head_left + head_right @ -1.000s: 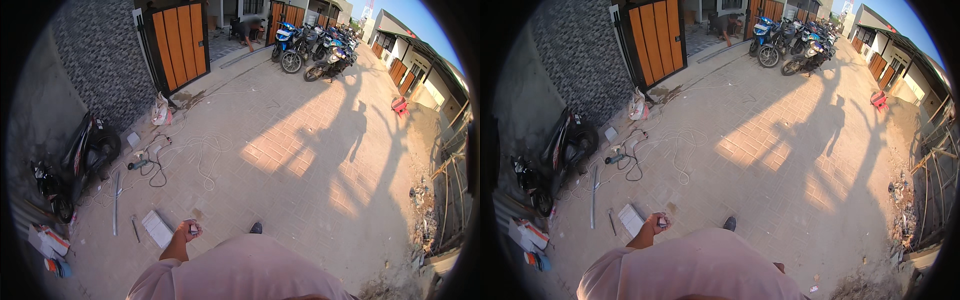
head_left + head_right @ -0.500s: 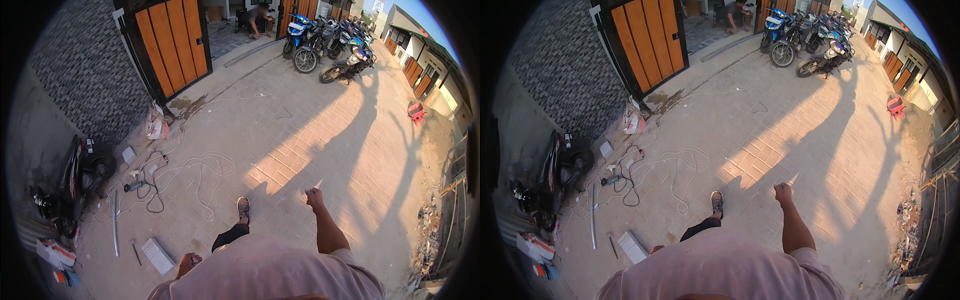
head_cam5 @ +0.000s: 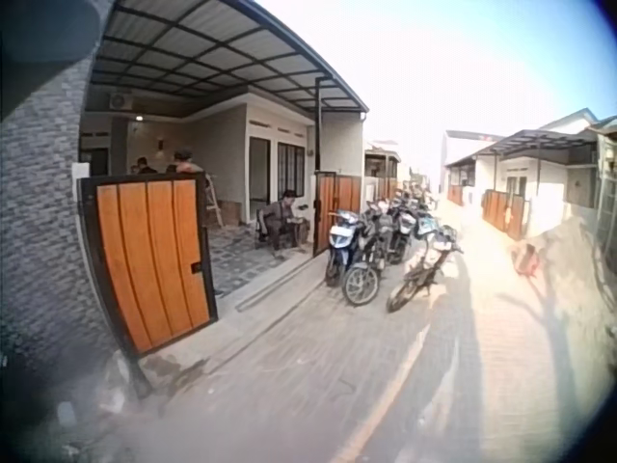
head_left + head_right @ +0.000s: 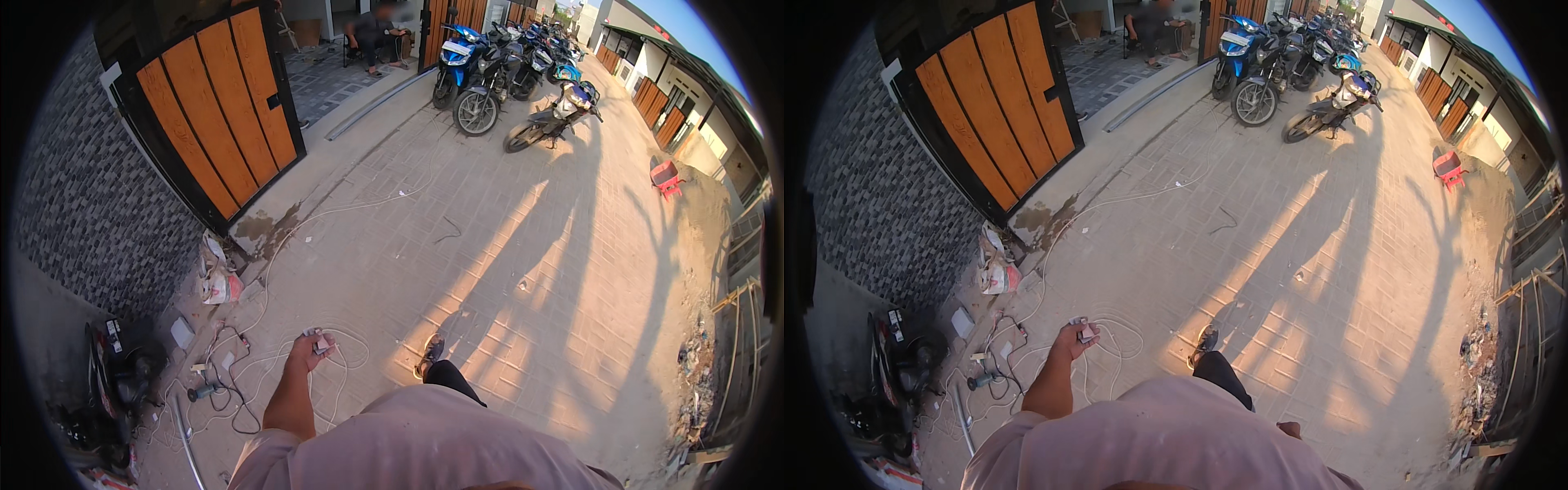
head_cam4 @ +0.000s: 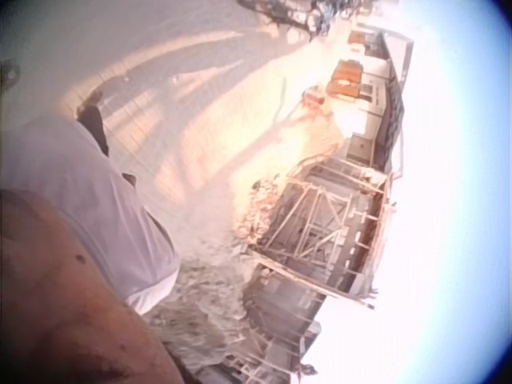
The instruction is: The person prepares the ground by removing debris and then installs a metal threshold strip at a doorway using a trowel and hammer.
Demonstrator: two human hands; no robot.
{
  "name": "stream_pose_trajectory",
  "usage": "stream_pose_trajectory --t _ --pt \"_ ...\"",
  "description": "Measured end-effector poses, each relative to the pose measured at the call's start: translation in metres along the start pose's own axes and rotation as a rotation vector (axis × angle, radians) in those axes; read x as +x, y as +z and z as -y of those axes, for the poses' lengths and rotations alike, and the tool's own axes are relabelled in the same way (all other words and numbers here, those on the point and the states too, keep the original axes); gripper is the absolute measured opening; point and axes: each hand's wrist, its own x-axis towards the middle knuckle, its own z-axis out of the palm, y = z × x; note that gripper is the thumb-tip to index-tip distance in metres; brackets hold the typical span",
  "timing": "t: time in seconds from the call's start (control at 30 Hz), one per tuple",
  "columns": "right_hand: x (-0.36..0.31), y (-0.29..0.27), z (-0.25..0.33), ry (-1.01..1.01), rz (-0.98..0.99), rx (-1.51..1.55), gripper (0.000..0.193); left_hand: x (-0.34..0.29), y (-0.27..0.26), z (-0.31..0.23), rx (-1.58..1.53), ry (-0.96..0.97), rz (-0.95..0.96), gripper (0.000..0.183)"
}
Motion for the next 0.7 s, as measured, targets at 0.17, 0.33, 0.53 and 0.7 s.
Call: stream_pose_trajectory --t 0.17,0.33,0.53,0.7 --pt "0.018 -0.040 0.164 -0.028 0.000 0.120 0.014 0.100 0.092 -0.068 -0.028 0.034 0.055 0.022" --pt "0.070 -0.117 0.389 -0.120 -0.023 0.303 0.027 0.149 0.119 -0.044 -0.003 -0.138 -0.104 0.013" --pt "0.020 -0.209 0.741 -0.652 -0.042 0.187 0.041 0.182 0.138 -0.097 -0.134 -0.176 -0.146 0.009" --pt "0.030 -0.251 0.939 -0.925 -0.190 0.131 0.038 0.286 0.157 -0.148 -0.363 -0.085 -0.018 0.016"
